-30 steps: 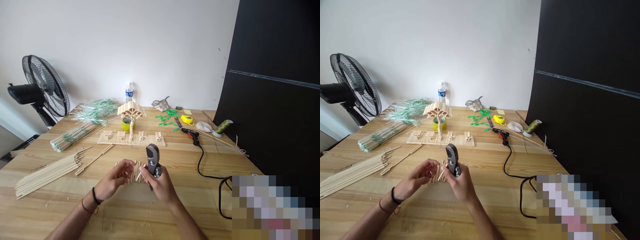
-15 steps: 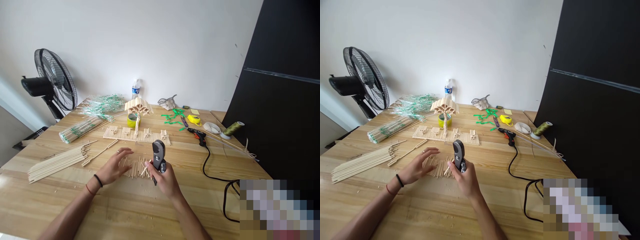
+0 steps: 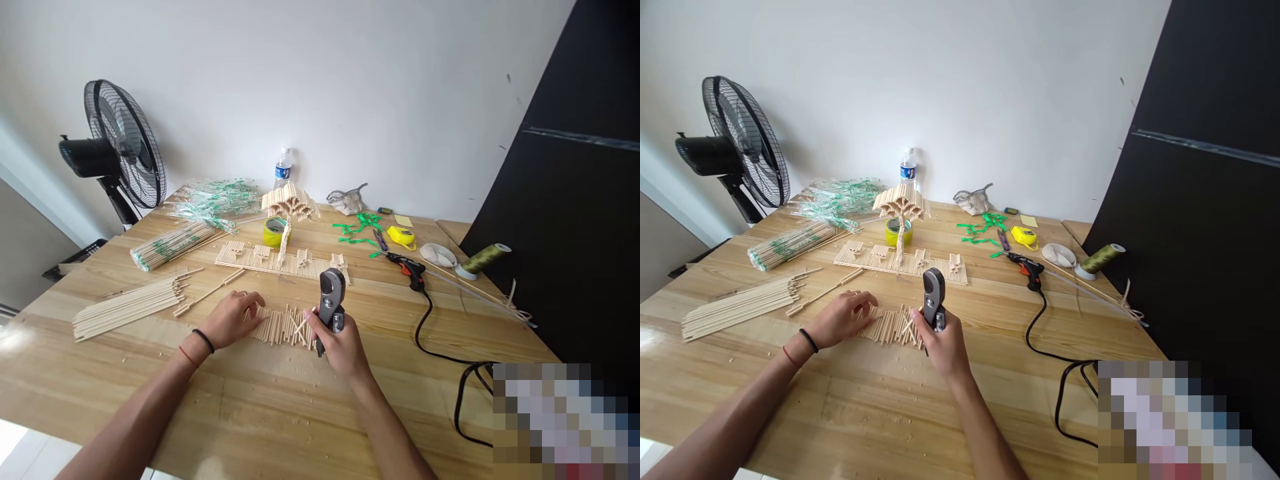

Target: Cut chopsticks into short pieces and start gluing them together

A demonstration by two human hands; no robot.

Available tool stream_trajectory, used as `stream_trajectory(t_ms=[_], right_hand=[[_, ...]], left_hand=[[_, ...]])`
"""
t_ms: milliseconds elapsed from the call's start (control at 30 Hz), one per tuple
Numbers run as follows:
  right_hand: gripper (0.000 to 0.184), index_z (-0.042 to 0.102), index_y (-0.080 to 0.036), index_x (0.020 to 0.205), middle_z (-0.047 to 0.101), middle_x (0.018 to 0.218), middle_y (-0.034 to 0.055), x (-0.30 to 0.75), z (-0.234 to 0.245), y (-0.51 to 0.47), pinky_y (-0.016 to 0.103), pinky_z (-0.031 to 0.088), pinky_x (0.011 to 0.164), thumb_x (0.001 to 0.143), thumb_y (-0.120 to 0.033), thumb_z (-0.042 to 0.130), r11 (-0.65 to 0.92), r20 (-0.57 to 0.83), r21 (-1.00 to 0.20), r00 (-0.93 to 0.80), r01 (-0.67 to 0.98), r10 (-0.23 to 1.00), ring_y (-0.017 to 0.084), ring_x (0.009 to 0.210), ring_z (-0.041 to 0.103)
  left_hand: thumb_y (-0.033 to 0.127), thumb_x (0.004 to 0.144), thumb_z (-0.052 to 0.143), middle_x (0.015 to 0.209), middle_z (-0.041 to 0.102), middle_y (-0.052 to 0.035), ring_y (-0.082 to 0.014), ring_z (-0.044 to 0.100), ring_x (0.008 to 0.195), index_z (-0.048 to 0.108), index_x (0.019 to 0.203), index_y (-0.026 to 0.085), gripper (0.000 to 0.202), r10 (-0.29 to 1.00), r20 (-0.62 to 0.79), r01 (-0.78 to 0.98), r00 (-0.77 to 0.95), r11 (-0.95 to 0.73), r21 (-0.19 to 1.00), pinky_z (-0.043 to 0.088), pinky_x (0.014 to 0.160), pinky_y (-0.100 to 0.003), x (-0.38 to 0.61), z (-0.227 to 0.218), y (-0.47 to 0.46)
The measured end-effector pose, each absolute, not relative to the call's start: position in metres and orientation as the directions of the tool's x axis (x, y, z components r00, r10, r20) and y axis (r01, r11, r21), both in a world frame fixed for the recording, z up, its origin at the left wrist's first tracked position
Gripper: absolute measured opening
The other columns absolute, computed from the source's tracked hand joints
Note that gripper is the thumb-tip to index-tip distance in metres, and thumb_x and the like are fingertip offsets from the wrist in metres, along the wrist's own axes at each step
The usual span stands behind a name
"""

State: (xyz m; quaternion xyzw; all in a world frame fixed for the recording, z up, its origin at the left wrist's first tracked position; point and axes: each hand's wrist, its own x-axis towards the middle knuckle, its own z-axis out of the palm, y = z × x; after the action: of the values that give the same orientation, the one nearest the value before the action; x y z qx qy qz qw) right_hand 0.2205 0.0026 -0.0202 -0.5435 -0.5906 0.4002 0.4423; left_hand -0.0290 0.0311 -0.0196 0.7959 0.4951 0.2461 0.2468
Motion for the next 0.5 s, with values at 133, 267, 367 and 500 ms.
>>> stream_trajectory(t_ms=[133,267,367,500], right_hand=[[0.052,0.059,-0.019,0.067,0.054,0.052,-0.0017,0.221,-0.022,0.005,0.027,0.04,0.051,0.086,-0.067,0.064,0.099,0.102,-0.949,-0.006,0.299,0.995,0.014,0.05,0.048],[0.046,0.06,-0.019,0.07,0.055,0.054,-0.0013,0.219,-0.021,0.007,0.027,0.039,0.051,0.085,-0.062,0.065,0.097,0.103,-0.954,0.009,0.284,0.995,0.015,0.051,0.049],[0.042,0.057,-0.02,0.067,0.053,0.053,-0.0023,0.218,-0.02,0.007,0.026,0.037,0.051,0.086,-0.056,0.064,0.136,0.143,-0.948,0.004,0.288,0.99,0.014,0.05,0.046],[0.041,0.051,-0.022,0.063,0.047,0.051,-0.0046,0.216,-0.019,0.007,0.025,0.033,0.05,0.088,-0.052,0.062,0.193,0.199,-0.928,-0.012,0.318,0.98,0.012,0.049,0.041]], left_hand=[[0.021,0.083,0.062,0.068,0.066,0.0009,-0.0174,0.058,0.062,0.07,0.094,0.023,0.014,0.919,0.158,0.676,0.362,-0.375,0.634,0.04,0.064,-0.027,-0.027,-0.025,0.03],[0.024,0.086,0.061,0.07,0.066,0.0007,-0.0167,0.057,0.063,0.069,0.096,0.022,0.013,0.923,0.18,0.677,0.341,-0.374,0.634,0.04,0.064,-0.026,-0.027,-0.025,0.032],[0.026,0.092,0.056,0.072,0.065,-0.0007,-0.0171,0.056,0.065,0.069,0.099,0.02,0.016,0.923,0.196,0.681,0.331,-0.378,0.627,0.041,0.065,-0.028,-0.032,-0.02,0.036],[0.03,0.094,0.055,0.088,0.064,-0.0055,-0.0189,0.057,0.074,0.068,0.109,0.017,0.024,0.906,0.189,0.665,0.379,-0.409,0.625,0.045,0.07,-0.03,-0.043,-0.012,0.04]])
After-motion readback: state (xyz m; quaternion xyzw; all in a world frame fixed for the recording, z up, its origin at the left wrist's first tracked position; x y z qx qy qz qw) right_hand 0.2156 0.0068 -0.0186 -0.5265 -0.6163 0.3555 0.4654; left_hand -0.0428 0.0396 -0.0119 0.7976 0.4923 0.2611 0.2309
